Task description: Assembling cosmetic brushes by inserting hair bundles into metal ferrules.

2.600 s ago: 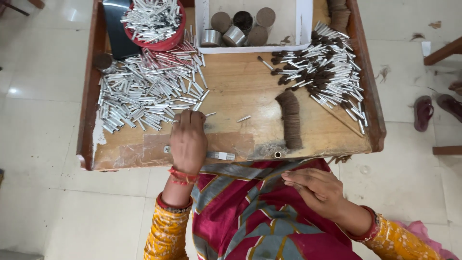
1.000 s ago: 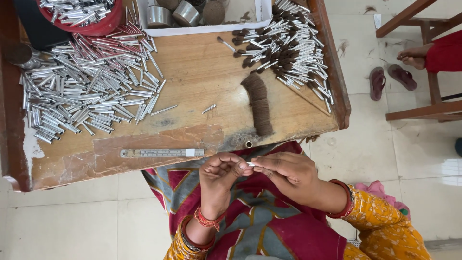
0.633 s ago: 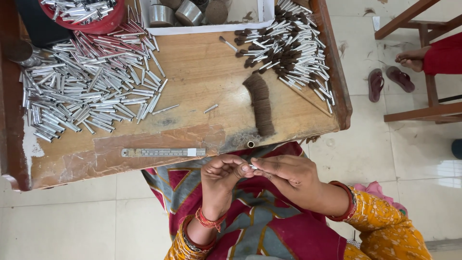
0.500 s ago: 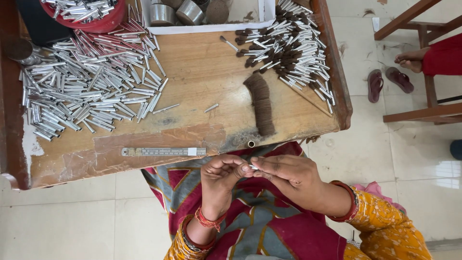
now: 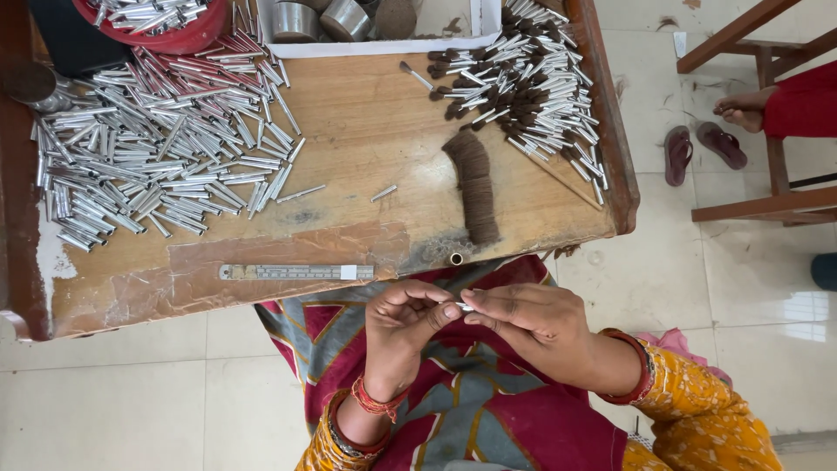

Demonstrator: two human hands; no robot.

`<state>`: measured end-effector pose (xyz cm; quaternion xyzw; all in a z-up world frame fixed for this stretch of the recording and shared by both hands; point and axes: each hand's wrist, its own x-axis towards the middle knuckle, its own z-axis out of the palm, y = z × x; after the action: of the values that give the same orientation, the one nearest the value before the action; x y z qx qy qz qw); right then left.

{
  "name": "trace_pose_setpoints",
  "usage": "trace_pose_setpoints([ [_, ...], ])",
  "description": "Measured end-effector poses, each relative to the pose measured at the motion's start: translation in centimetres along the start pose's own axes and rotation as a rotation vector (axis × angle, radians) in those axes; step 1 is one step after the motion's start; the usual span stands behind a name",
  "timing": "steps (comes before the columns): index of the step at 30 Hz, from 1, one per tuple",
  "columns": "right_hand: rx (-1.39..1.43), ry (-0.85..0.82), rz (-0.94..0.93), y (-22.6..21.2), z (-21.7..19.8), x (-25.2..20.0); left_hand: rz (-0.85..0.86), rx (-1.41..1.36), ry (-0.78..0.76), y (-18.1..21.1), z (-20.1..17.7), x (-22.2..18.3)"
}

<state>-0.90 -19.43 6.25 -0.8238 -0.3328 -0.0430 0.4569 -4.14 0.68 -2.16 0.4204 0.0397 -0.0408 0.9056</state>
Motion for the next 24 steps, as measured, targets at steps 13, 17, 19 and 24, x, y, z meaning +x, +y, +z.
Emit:
trace_pose_setpoints([
  [13,-0.146,0.108,-0.077,-0.2,0.5,-0.4,-0.098,-0.125,0.016,0.4,0.1,0.2],
  [17,-0.242,0.113,-0.066,0.7,1.7,-1.8,-0.093,-0.161,0.025,0.3,0.0,0.2],
  [19,-0.229,0.097,-0.061,1.6,2.3,-2.9,-0.107,-0.176,0.025,0.2,0.3,0.2],
  [24,-0.222,0.073,-0.055,2.1,2.8,-3.6,-0.127,-0.215,0.019,-0.2,0.4,0.0],
])
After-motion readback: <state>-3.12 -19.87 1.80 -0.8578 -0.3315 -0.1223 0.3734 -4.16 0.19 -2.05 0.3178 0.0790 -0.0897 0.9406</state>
